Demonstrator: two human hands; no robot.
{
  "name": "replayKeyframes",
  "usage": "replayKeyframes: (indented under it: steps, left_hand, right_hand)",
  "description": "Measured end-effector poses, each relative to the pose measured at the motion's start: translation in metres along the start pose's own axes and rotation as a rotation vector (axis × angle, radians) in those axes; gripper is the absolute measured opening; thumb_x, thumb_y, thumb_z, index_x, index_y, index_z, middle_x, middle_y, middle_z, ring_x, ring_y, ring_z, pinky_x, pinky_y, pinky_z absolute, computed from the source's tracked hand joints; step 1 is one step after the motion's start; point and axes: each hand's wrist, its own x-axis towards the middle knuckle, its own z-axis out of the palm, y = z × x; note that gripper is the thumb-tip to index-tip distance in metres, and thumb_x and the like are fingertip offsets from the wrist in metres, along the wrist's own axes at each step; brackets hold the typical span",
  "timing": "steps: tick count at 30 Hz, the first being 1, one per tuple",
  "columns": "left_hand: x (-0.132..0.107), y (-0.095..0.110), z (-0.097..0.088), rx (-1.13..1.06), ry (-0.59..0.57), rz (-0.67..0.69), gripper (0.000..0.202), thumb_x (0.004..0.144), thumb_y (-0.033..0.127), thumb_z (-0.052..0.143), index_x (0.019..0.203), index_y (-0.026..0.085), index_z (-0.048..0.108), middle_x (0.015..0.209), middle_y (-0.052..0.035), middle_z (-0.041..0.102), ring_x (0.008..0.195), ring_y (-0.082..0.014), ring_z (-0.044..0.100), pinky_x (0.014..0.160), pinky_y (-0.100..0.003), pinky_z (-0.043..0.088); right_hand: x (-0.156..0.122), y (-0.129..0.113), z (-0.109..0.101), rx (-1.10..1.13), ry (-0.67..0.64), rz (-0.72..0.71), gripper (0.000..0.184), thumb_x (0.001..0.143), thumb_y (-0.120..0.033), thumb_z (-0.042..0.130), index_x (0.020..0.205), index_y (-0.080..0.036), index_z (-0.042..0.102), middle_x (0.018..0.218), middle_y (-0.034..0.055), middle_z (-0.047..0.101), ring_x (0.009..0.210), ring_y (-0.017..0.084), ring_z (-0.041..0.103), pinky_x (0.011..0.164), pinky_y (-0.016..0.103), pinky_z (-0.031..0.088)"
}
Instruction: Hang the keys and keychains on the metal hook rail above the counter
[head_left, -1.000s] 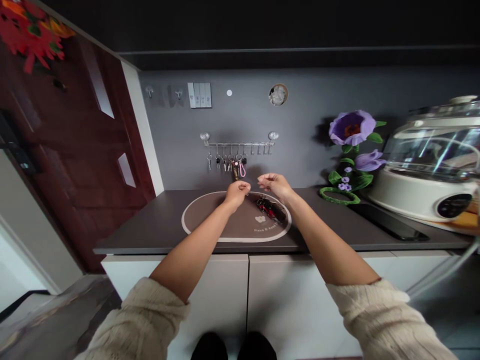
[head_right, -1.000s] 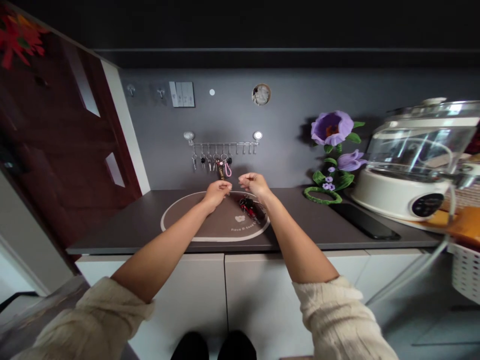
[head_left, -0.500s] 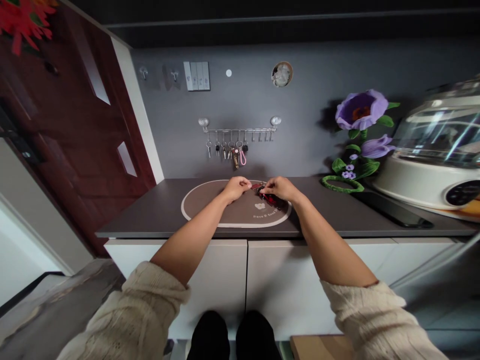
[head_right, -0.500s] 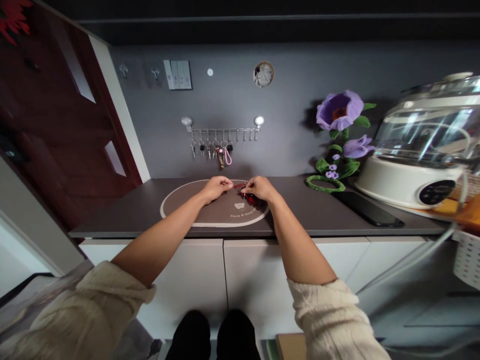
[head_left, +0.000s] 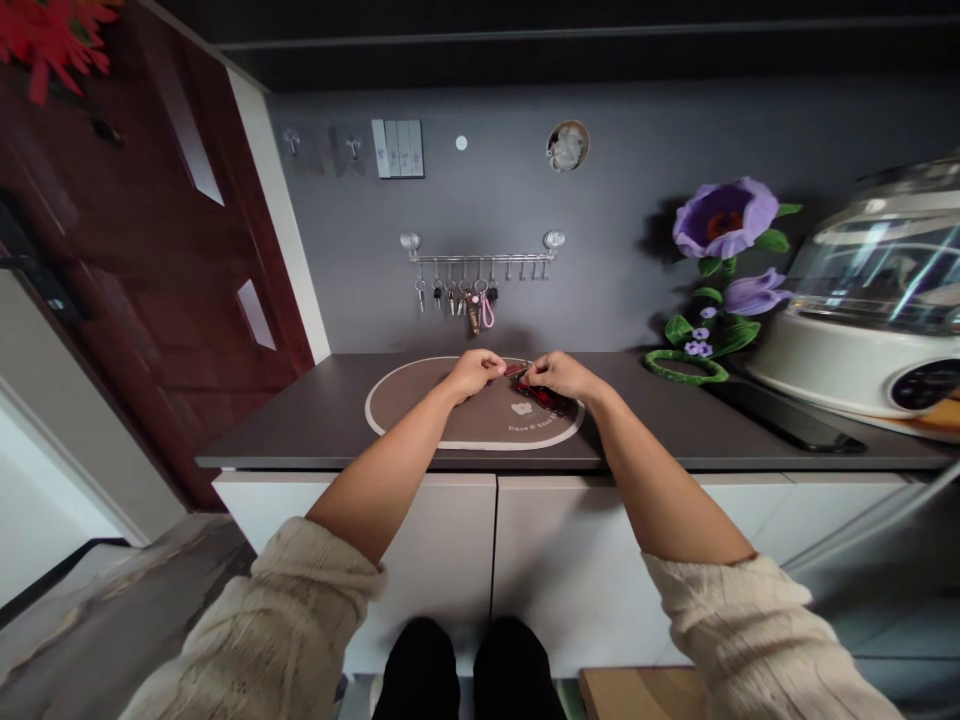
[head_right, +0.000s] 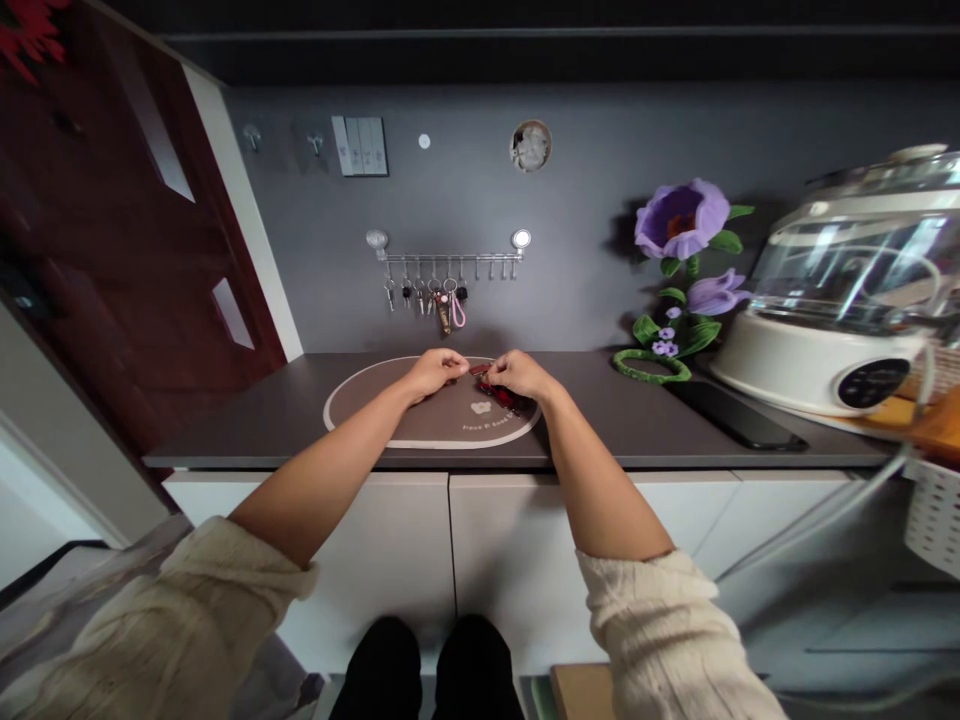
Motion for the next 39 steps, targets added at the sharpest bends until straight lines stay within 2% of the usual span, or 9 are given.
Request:
replayKeyframes:
  steps: [4,8,14,19,29,34,39]
  left_hand:
    - [-0.001,0.003,0.000,-0.007,-0.006,0.009,0.013,0.063,0.021,0.059,0.069,0.011,0.059,0.055,0.0018,0.052,0.049,-0.0059,0.040,0.054,-0.022,0.032]
    - [-0.001,0.003,0.000,-0.023,-0.030,0.019,0.017,0.064,0.026,0.059,0.072,0.011,0.059,0.058,0.0007,0.054,0.052,-0.0066,0.042,0.055,-0.023,0.034]
    - [0.000,0.003,0.000,-0.045,-0.063,0.049,0.027,0.064,0.038,0.057,0.073,0.012,0.059,0.059,-0.0001,0.054,0.055,-0.0081,0.045,0.054,-0.022,0.034]
    - [0.000,0.007,0.000,-0.053,-0.058,0.093,0.030,0.064,0.041,0.056,0.075,0.013,0.059,0.062,-0.0008,0.055,0.057,-0.0085,0.045,0.054,-0.022,0.034]
    - [-0.003,0.016,0.000,-0.047,-0.086,0.139,0.029,0.064,0.038,0.058,0.076,0.011,0.061,0.068,-0.0023,0.058,0.059,-0.0084,0.045,0.058,-0.023,0.035]
    - [0.000,0.014,0.000,-0.108,-0.021,0.126,0.029,0.063,0.037,0.058,0.078,0.012,0.060,0.070,-0.0026,0.058,0.060,-0.0084,0.047,0.057,-0.022,0.036]
    - [0.006,0.009,-0.001,-0.174,0.041,0.124,0.029,0.063,0.037,0.058,0.079,0.013,0.060,0.073,-0.0028,0.059,0.063,-0.0090,0.049,0.058,-0.022,0.036]
  right_hand:
    - [-0.002,-0.004,0.000,0.103,-0.034,-0.016,0.034,0.064,-0.044,0.054,0.071,-0.012,0.060,0.048,-0.0026,0.049,0.040,0.005,0.036,0.042,0.019,0.028]
    - [-0.004,-0.011,0.000,0.171,-0.002,-0.032,0.040,0.064,-0.050,0.052,0.076,-0.012,0.059,0.052,-0.0022,0.051,0.043,0.005,0.037,0.043,0.019,0.029]
    - [-0.001,-0.016,0.002,0.277,0.043,-0.094,0.037,0.066,-0.048,0.053,0.075,-0.012,0.056,0.061,0.0008,0.055,0.053,0.008,0.045,0.055,0.023,0.037]
    - [0.003,-0.017,0.004,0.289,0.100,-0.134,0.035,0.067,-0.047,0.051,0.073,-0.012,0.054,0.066,0.0015,0.056,0.060,0.009,0.047,0.061,0.024,0.038]
    - [0.013,-0.016,0.008,0.353,0.218,-0.189,0.033,0.068,-0.047,0.050,0.069,-0.014,0.049,0.060,-0.0020,0.049,0.055,0.007,0.043,0.059,0.023,0.037]
    - [0.016,-0.013,0.010,0.488,0.227,-0.165,0.034,0.066,-0.047,0.054,0.073,-0.014,0.051,0.061,-0.0012,0.053,0.055,0.008,0.046,0.060,0.023,0.039]
    - [0.016,-0.013,0.010,0.620,0.190,-0.163,0.032,0.064,-0.042,0.058,0.080,-0.015,0.054,0.072,0.0016,0.058,0.064,0.009,0.052,0.065,0.025,0.042]
